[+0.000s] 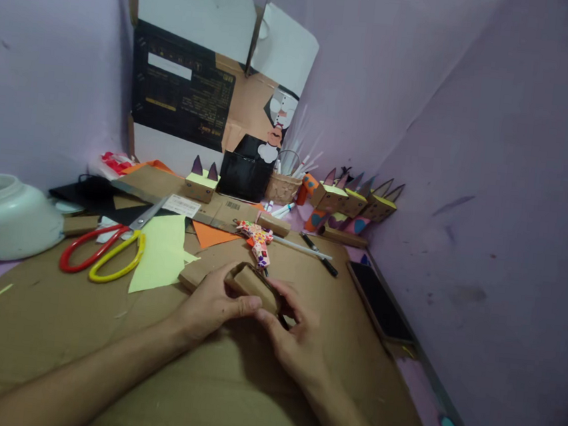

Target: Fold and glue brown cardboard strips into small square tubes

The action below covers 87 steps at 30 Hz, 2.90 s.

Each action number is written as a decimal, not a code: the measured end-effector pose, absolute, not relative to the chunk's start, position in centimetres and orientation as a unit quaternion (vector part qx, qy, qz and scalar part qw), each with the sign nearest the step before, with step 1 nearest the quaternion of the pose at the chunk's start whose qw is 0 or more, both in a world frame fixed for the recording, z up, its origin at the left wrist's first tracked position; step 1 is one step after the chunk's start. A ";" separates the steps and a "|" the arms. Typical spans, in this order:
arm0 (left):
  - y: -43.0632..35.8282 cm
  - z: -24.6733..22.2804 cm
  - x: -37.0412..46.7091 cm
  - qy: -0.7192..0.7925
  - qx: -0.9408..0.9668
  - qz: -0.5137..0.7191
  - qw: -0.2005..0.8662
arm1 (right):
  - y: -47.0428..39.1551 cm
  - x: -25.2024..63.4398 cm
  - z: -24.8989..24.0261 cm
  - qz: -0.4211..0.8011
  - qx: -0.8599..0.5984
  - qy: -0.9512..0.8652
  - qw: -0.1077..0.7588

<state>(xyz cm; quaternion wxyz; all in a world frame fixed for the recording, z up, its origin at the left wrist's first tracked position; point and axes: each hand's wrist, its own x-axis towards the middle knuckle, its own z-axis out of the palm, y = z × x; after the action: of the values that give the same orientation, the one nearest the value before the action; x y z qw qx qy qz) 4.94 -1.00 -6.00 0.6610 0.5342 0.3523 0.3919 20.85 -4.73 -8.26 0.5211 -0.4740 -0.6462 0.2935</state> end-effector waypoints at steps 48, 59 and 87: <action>-2.9 -4.7 4.1 0.322 0.806 0.433 0.241 | -5.5 20.0 -8.5 0.221 -0.495 -0.682 0.490; -1.8 -4.7 3.8 0.325 0.715 0.499 0.366 | -5.7 20.0 -7.7 0.163 -0.527 -0.631 0.545; -1.3 -5.5 5.0 0.371 0.457 0.344 0.731 | -4.2 20.7 -6.2 0.722 -0.327 -0.373 0.482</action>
<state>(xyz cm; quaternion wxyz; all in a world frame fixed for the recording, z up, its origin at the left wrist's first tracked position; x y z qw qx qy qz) 4.99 -1.28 -5.48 0.7312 0.4575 0.3709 0.3442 20.73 -4.23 -6.16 0.4819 -0.3273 -0.3733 0.7220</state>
